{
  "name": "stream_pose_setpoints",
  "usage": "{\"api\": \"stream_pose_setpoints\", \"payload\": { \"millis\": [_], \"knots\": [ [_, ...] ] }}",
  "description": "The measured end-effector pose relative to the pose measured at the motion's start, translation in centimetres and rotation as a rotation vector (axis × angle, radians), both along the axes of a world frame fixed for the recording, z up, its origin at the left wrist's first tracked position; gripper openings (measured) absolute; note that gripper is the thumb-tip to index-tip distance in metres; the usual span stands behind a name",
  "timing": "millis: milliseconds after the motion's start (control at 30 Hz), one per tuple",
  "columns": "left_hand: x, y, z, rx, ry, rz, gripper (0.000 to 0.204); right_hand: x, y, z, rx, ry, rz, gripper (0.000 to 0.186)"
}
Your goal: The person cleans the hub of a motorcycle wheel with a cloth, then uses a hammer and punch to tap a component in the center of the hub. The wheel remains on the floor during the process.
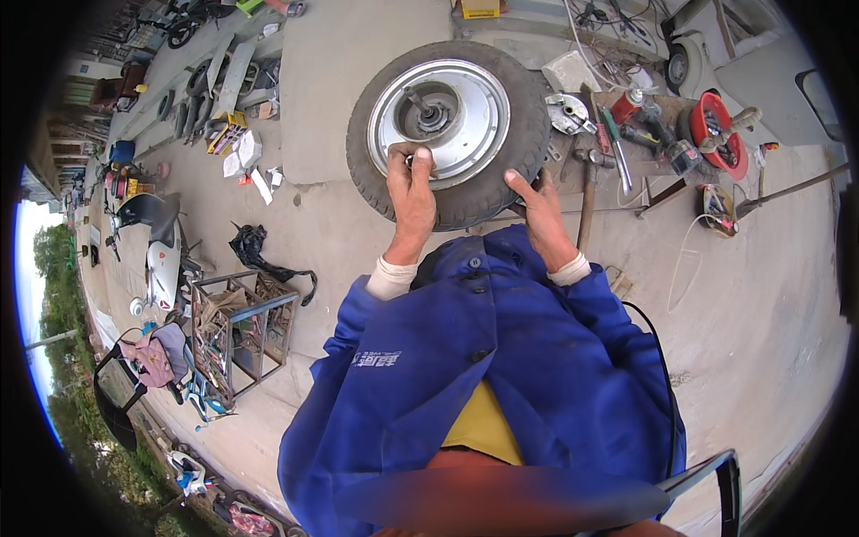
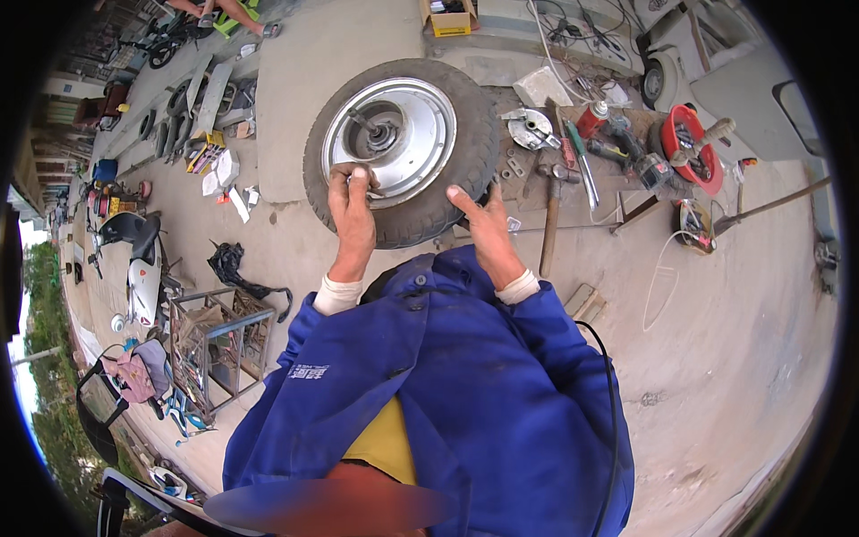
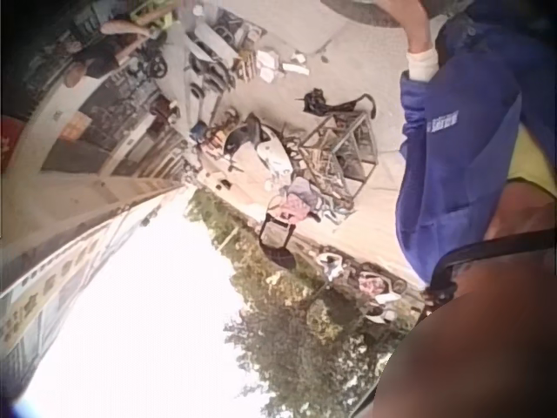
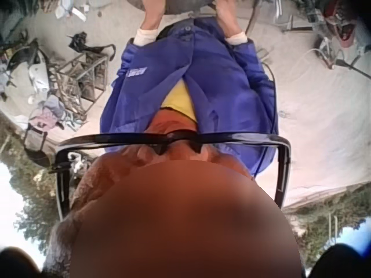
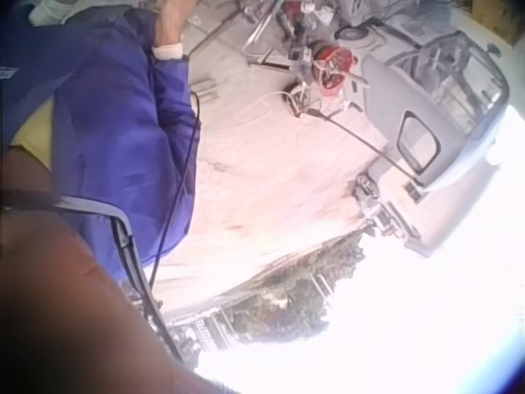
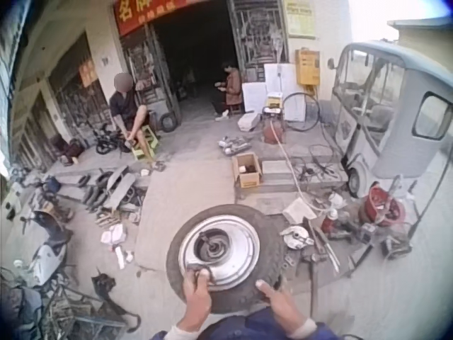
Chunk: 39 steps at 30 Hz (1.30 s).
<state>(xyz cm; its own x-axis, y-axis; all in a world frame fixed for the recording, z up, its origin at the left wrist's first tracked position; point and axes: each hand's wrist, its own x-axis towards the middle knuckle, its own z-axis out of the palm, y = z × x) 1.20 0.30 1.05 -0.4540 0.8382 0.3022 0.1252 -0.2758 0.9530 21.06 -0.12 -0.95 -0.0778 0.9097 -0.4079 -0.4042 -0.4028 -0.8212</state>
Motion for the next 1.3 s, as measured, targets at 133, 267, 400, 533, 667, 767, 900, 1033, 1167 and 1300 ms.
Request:
{"api": "stream_pose_setpoints", "payload": {
  "millis": [133,267,400,533,667,767,900,1033,1167,1300],
  "knots": [
    [0.3,0.6,-0.2,-0.065,-0.205,-0.045,0.040,0.2,-0.6,-0.7,-0.008,-0.009,0.016,0.093],
    [-3.9,2.6,-0.6,-0.184,-0.438,-0.573,0.054,0.1,-0.2,0.0,-0.003,-0.010,0.027,0.091],
    [-4.4,2.3,-1.2,-0.146,-0.416,-0.491,0.044,0.8,0.7,0.0,-0.028,-0.026,0.087,0.087],
    [0.0,0.5,-1.3,-0.026,-0.032,0.028,0.031,1.9,3.0,0.4,-0.006,0.029,0.008,0.092],
    [-1.2,2.0,-0.6,-0.125,-0.475,-0.132,0.045,1.6,4.9,-1.3,0.055,-0.021,0.027,0.082],
    [-3.3,2.6,-0.3,-0.196,-0.450,-0.506,0.054,2.0,5.9,-2.5,-0.020,0.012,-0.045,0.080],
    [-5.3,3.2,-0.8,-0.231,-0.479,-0.724,0.053,2.0,6.2,-1.8,0.051,0.059,0.030,0.080],
    [-0.6,1.9,1.1,-0.094,-0.331,-0.101,0.050,2.2,6.3,-1.5,0.069,0.054,0.050,0.079],
    [-0.1,1.8,2.7,0.023,-0.556,-0.170,0.048,2.2,5.6,-2.1,0.041,0.019,0.063,0.086],
    [-0.4,2.6,2.1,-0.075,-0.628,-0.239,0.047,0.6,2.4,-0.7,0.051,0.014,0.004,0.087]
  ]
}}
